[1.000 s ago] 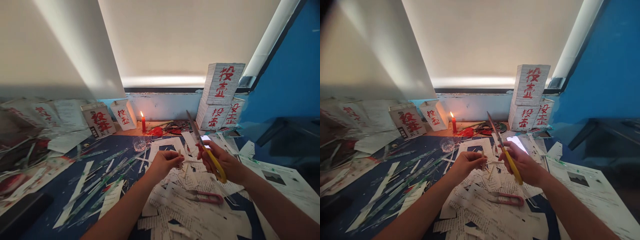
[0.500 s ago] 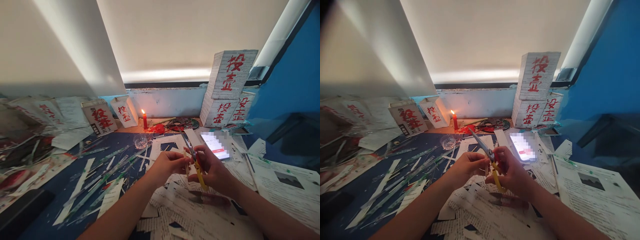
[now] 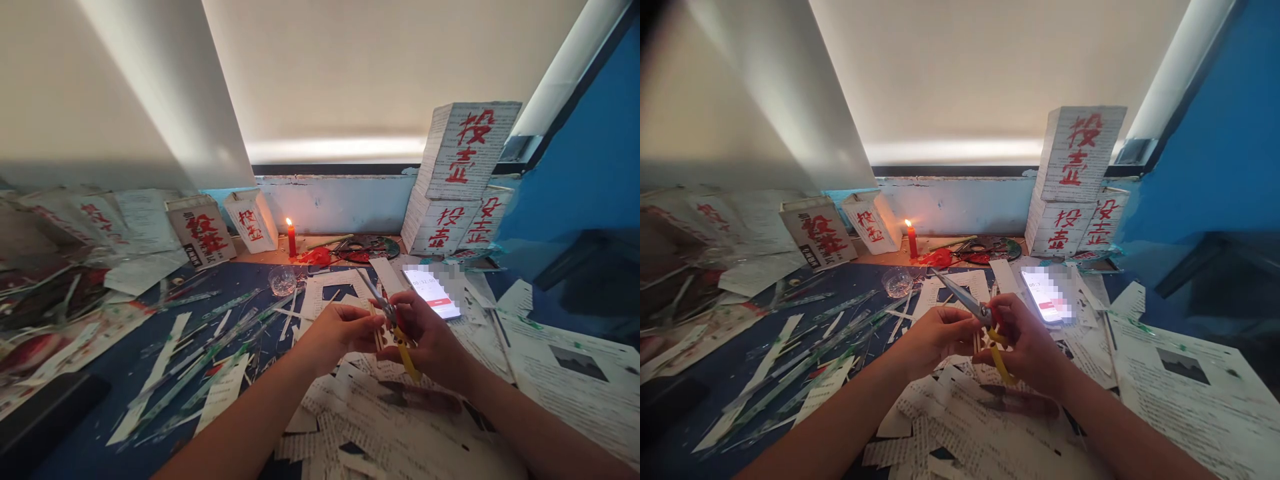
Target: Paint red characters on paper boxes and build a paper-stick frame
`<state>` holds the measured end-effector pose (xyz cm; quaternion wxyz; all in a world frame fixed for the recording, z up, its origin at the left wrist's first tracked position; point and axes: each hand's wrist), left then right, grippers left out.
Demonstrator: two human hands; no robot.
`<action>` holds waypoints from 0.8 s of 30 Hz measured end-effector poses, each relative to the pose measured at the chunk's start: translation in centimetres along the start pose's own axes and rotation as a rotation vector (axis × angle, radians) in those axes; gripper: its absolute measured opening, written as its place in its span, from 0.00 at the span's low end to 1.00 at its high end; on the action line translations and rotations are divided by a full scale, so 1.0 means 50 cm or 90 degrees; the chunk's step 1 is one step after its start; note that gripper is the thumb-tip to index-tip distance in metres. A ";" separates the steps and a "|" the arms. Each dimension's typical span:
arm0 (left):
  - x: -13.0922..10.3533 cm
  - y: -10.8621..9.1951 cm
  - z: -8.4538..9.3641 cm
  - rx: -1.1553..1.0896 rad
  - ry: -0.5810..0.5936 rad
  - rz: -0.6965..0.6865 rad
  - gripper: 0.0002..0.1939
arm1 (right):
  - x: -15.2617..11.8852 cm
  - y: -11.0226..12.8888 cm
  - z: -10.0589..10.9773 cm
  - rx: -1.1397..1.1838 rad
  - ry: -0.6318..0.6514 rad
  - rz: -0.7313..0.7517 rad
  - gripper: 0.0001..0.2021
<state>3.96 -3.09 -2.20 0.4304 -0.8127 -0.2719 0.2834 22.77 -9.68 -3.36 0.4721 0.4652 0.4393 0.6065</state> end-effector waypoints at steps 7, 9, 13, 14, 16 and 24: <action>-0.007 -0.003 -0.004 -0.011 -0.008 0.045 0.18 | -0.001 0.003 -0.002 0.046 0.018 -0.009 0.31; -0.007 -0.003 -0.004 -0.013 0.007 0.046 0.18 | -0.001 0.003 0.001 0.038 0.014 -0.012 0.32; -0.006 -0.001 -0.003 -0.025 0.062 0.030 0.16 | 0.001 0.000 0.007 0.018 -0.005 -0.009 0.34; -0.005 0.000 -0.003 -0.026 0.071 0.028 0.15 | 0.001 -0.001 0.007 0.015 -0.010 -0.007 0.34; -0.002 0.002 -0.001 -0.025 0.077 0.020 0.14 | 0.001 -0.001 0.007 0.007 -0.013 -0.005 0.33; 0.004 -0.021 0.017 0.119 -0.095 -0.154 0.11 | -0.011 0.023 0.021 -0.038 0.017 -0.055 0.30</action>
Point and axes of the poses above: each hand's wrist, its own x-axis towards the middle knuckle, its own z-axis out of the back of the hand, y = z × x, and after that the axes turned 1 degree about -z, right-handed
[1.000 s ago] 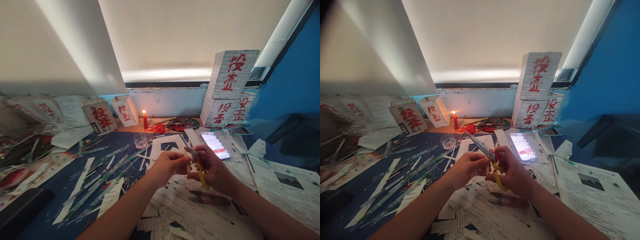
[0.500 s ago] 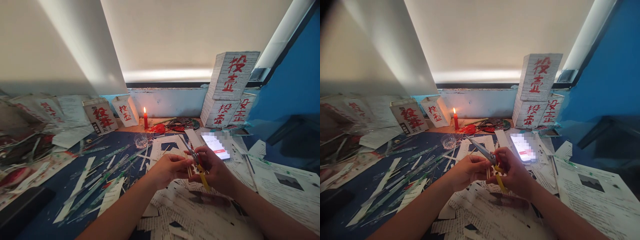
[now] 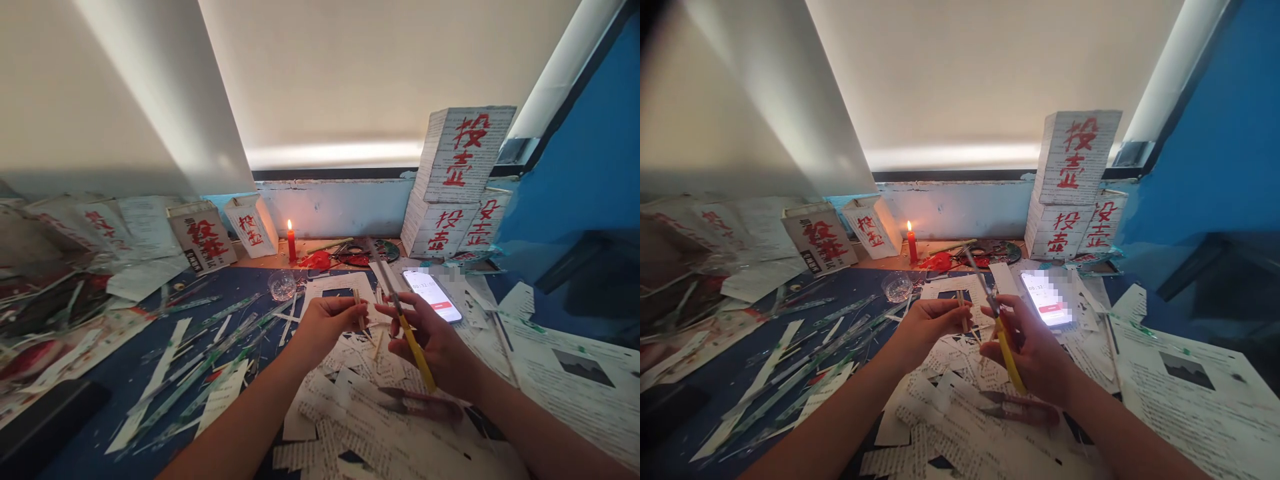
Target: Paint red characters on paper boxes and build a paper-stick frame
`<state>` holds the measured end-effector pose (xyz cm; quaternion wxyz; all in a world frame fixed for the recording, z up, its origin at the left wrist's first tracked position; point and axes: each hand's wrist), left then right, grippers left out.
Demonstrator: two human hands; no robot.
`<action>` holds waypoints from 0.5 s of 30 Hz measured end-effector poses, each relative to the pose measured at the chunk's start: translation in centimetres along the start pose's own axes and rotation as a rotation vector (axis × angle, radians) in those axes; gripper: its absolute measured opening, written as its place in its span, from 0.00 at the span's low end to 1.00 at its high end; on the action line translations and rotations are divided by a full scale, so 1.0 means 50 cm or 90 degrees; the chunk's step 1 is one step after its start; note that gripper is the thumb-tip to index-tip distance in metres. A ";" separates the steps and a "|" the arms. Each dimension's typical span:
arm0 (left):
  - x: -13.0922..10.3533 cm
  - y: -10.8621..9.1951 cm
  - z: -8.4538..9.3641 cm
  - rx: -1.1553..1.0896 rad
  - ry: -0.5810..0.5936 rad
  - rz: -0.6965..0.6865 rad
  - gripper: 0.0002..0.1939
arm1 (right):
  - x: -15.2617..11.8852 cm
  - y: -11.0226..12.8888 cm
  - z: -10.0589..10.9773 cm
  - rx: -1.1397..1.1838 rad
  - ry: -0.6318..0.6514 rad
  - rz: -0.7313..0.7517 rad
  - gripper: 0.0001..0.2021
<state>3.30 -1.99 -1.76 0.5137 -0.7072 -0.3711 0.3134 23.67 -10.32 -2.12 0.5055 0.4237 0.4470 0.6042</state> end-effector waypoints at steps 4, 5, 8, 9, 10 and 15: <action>0.004 -0.008 0.006 0.020 -0.042 -0.044 0.10 | -0.013 0.006 0.027 -0.102 0.015 0.017 0.29; 0.005 -0.007 0.007 0.020 -0.047 -0.047 0.10 | -0.015 0.007 0.032 -0.137 0.021 0.009 0.28; 0.005 -0.005 0.005 0.016 -0.048 -0.052 0.12 | -0.019 0.014 0.039 -0.231 0.038 -0.037 0.27; 0.005 -0.005 0.004 0.016 -0.044 -0.053 0.12 | -0.019 0.018 0.037 -0.251 0.043 -0.047 0.27; 0.004 -0.006 0.002 0.018 -0.042 -0.056 0.12 | -0.019 0.022 0.034 -0.261 0.045 -0.052 0.27; 0.000 -0.020 -0.008 0.056 -0.033 -0.078 0.09 | -0.017 0.032 0.015 -0.277 0.059 -0.076 0.28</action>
Point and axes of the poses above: each hand's wrist, its own x-axis towards the middle knuckle, its own z-axis out of the back of the hand, y = z × x, and after that the axes turned 1 degree about -z, right-handed
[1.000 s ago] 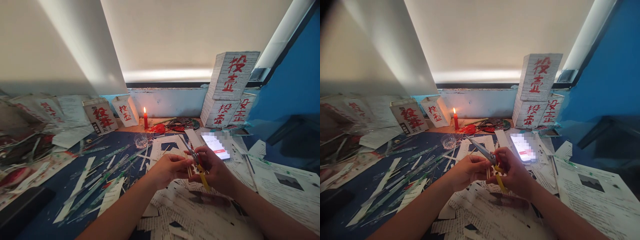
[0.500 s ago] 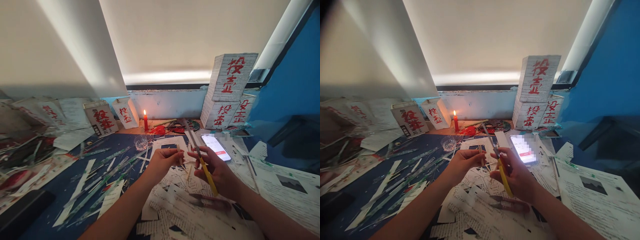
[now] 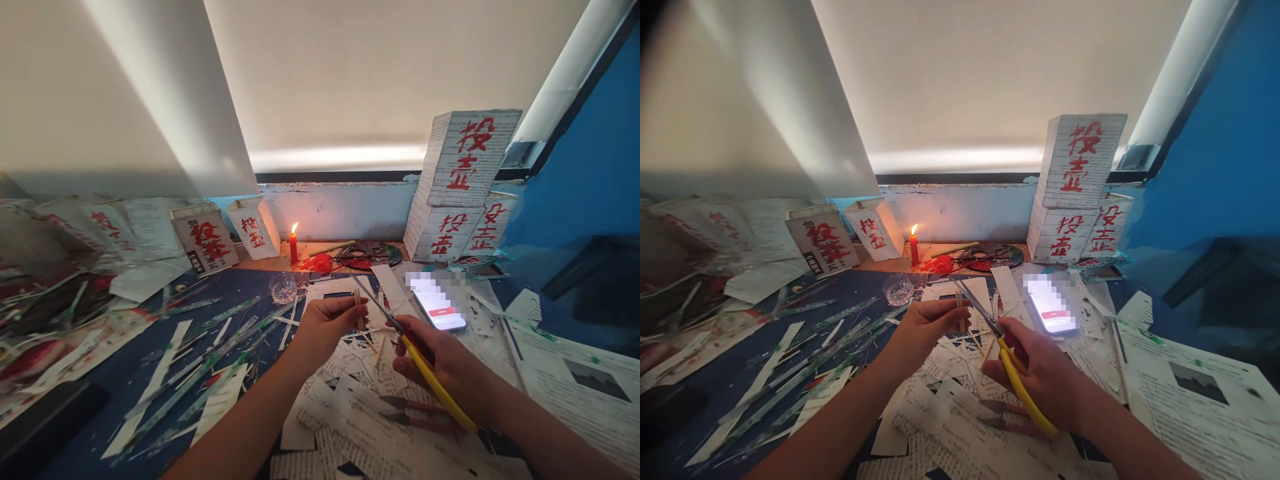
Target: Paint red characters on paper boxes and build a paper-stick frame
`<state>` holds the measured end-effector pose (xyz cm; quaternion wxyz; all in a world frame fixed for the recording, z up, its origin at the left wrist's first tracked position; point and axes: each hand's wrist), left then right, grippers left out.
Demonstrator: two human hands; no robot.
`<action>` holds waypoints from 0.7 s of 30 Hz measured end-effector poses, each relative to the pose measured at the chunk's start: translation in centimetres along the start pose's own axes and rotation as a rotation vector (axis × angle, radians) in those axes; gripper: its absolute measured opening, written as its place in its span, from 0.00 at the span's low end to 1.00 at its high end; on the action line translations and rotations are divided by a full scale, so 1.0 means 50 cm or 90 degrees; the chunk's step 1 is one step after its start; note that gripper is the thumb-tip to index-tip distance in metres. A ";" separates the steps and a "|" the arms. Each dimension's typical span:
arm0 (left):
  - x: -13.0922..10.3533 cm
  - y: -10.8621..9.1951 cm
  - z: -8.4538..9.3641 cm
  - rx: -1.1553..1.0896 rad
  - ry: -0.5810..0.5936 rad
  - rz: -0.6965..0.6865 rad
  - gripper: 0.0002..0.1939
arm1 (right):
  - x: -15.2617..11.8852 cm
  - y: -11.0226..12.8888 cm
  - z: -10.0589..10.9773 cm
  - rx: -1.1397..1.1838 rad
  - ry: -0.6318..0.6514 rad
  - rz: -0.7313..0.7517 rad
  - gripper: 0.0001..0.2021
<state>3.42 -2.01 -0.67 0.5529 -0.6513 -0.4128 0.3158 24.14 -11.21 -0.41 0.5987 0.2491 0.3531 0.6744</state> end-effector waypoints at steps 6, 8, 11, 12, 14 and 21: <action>-0.006 -0.004 -0.002 0.039 0.028 -0.003 0.09 | 0.006 -0.003 -0.006 -0.006 -0.005 0.003 0.24; -0.008 -0.002 -0.001 0.052 0.025 -0.001 0.10 | 0.007 -0.007 -0.006 -0.006 -0.011 0.007 0.23; -0.008 0.000 0.000 0.063 0.018 0.000 0.11 | 0.009 -0.014 -0.006 -0.005 -0.013 0.022 0.23; -0.008 0.000 0.000 0.063 0.018 0.002 0.11 | 0.009 -0.014 -0.006 -0.007 -0.015 0.026 0.22; -0.008 -0.001 -0.001 0.059 0.017 0.004 0.11 | 0.010 -0.012 -0.006 -0.011 -0.020 0.029 0.20; -0.010 -0.001 -0.007 -0.013 0.012 0.021 0.12 | 0.006 0.016 -0.001 -0.020 -0.035 0.045 0.22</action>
Point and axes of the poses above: each hand's wrist, its own x-axis towards the middle knuckle, its own z-axis out of the back of the hand, y = z × x, and after that the axes turned 1 degree about -z, right-handed
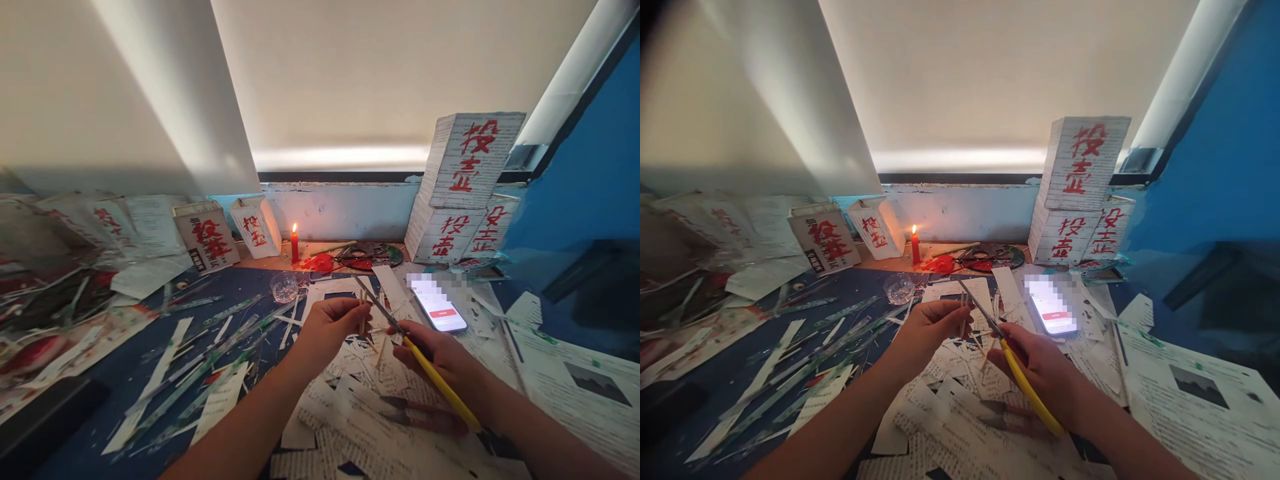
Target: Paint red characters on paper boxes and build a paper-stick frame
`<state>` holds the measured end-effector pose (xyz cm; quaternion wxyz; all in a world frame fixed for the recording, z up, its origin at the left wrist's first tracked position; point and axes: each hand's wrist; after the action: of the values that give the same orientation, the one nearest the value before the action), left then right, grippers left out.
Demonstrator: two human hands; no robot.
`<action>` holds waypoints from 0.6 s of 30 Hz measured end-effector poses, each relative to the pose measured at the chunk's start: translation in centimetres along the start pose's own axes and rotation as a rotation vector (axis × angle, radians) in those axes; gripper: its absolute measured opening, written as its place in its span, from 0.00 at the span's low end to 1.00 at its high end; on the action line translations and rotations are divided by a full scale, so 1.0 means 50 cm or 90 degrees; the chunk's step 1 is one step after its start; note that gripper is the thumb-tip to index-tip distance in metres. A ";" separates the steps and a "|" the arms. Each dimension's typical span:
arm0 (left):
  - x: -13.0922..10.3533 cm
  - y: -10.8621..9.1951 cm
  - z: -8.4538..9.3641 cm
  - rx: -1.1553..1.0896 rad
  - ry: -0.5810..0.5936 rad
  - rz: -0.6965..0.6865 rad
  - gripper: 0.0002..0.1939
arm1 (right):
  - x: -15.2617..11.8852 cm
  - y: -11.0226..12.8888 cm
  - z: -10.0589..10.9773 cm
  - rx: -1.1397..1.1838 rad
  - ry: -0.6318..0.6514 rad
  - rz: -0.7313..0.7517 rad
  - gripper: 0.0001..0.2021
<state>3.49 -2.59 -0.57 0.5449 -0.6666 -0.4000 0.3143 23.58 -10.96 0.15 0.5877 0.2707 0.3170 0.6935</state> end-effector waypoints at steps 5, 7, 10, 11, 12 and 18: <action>0.004 0.010 0.003 -0.087 -0.006 0.008 0.14 | 0.001 0.000 0.000 0.022 0.013 -0.007 0.20; 0.006 0.012 0.005 -0.094 -0.002 0.003 0.13 | 0.001 0.000 -0.001 0.034 0.022 -0.011 0.18; 0.005 0.010 0.005 -0.087 -0.001 -0.002 0.12 | -0.001 0.004 -0.003 0.041 0.034 -0.012 0.17; 0.003 0.009 0.004 -0.077 -0.004 -0.002 0.12 | -0.002 0.006 -0.004 0.042 0.035 -0.010 0.16; 0.002 0.007 0.002 -0.064 -0.006 -0.002 0.12 | -0.003 0.008 -0.004 0.044 0.037 -0.009 0.16; -0.003 0.006 -0.005 -0.021 -0.016 -0.007 0.12 | -0.007 0.014 -0.007 0.004 0.034 -0.021 0.17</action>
<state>3.70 -2.88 -0.82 0.5308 -0.6692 -0.4153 0.3130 22.93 -11.41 0.43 0.5893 0.2485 0.3390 0.6900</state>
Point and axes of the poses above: each hand's wrist, its own x-axis towards the middle knuckle, its own z-axis out of the back of the hand, y = z × x, and after that the axes turned 1 degree about -z, right-handed
